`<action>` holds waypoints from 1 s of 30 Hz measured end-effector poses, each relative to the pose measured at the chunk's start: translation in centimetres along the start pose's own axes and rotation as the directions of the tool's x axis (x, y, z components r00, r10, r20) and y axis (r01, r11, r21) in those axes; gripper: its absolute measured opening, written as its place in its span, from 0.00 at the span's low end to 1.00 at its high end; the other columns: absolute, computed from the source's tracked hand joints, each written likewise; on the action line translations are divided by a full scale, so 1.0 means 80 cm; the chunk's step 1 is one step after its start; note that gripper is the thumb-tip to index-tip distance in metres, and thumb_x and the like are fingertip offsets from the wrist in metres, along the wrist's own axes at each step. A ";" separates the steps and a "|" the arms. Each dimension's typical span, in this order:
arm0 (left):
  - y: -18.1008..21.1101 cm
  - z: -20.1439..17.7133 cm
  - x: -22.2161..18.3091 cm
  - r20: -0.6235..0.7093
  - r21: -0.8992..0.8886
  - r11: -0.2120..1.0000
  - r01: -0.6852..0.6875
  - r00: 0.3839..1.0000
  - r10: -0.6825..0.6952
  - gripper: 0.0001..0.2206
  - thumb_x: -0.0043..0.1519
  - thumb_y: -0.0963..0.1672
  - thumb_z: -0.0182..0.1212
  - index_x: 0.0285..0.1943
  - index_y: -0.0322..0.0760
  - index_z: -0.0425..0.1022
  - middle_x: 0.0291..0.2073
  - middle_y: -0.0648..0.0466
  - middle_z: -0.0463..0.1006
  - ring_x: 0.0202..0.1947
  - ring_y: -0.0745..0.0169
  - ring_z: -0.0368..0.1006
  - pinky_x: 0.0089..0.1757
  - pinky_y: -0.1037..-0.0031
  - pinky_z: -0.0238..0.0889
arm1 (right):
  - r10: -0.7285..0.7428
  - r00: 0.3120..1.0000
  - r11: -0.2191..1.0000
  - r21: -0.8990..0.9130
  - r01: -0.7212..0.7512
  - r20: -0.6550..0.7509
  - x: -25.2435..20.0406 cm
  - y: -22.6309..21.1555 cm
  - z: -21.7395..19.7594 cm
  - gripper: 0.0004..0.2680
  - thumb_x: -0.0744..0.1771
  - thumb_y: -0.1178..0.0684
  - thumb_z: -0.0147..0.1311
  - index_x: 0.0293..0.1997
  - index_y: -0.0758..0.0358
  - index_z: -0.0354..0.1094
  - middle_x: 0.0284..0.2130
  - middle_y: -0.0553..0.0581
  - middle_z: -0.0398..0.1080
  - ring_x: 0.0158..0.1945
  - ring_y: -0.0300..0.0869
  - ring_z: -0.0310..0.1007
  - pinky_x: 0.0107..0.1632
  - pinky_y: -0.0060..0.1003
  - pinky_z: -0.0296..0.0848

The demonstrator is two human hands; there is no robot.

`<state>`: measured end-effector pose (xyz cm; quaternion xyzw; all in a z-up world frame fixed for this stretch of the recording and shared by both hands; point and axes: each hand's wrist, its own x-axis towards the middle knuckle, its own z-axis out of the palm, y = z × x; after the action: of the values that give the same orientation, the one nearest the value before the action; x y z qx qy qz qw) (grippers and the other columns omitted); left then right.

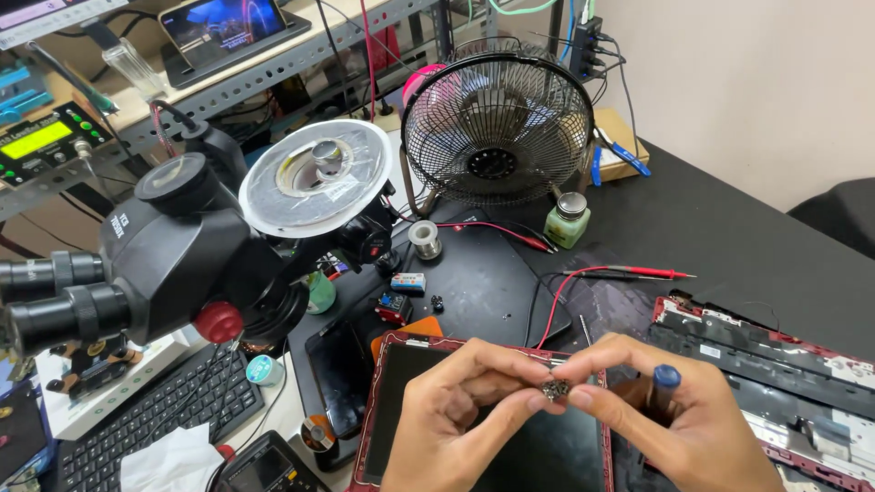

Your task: The person is repairing a laptop by inspecting and manipulating internal components, including a small circuit board and the display assembly.

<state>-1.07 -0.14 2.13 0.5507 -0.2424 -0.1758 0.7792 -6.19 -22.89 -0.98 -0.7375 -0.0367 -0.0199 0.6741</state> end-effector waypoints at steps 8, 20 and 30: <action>0.002 0.003 -0.009 0.020 0.045 0.999 0.009 1.000 -0.010 0.06 0.64 0.33 0.61 0.49 0.23 0.76 0.42 0.44 0.84 0.47 0.61 0.83 0.50 0.73 0.75 | -0.150 0.988 0.981 -0.134 0.144 -0.037 -0.023 0.011 -0.006 0.07 0.67 0.65 0.64 0.48 0.67 0.76 0.39 0.57 0.70 0.34 0.33 0.65 0.31 0.26 0.63; 0.001 0.001 -0.014 0.046 0.026 0.999 -0.029 0.999 0.027 0.10 0.60 0.32 0.68 0.49 0.23 0.78 0.46 0.43 0.84 0.50 0.58 0.82 0.54 0.69 0.76 | -0.322 0.947 0.927 -0.213 0.310 -0.022 -0.024 -0.012 0.003 0.05 0.65 0.63 0.65 0.44 0.64 0.79 0.38 0.54 0.74 0.33 0.28 0.67 0.29 0.22 0.63; 0.006 0.001 -0.018 0.100 0.012 0.999 -0.037 0.994 0.036 0.13 0.58 0.32 0.69 0.51 0.22 0.77 0.47 0.43 0.82 0.52 0.59 0.81 0.55 0.68 0.75 | -0.507 0.853 0.806 -0.418 0.420 -0.121 -0.028 -0.037 0.022 0.08 0.62 0.61 0.67 0.42 0.59 0.78 0.35 0.49 0.74 0.28 0.23 0.70 0.26 0.19 0.60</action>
<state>-2.31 0.75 2.37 0.5421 -0.2919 -0.1871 0.7654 -8.72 -20.92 1.60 -0.8137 -0.1350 -0.2755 0.4937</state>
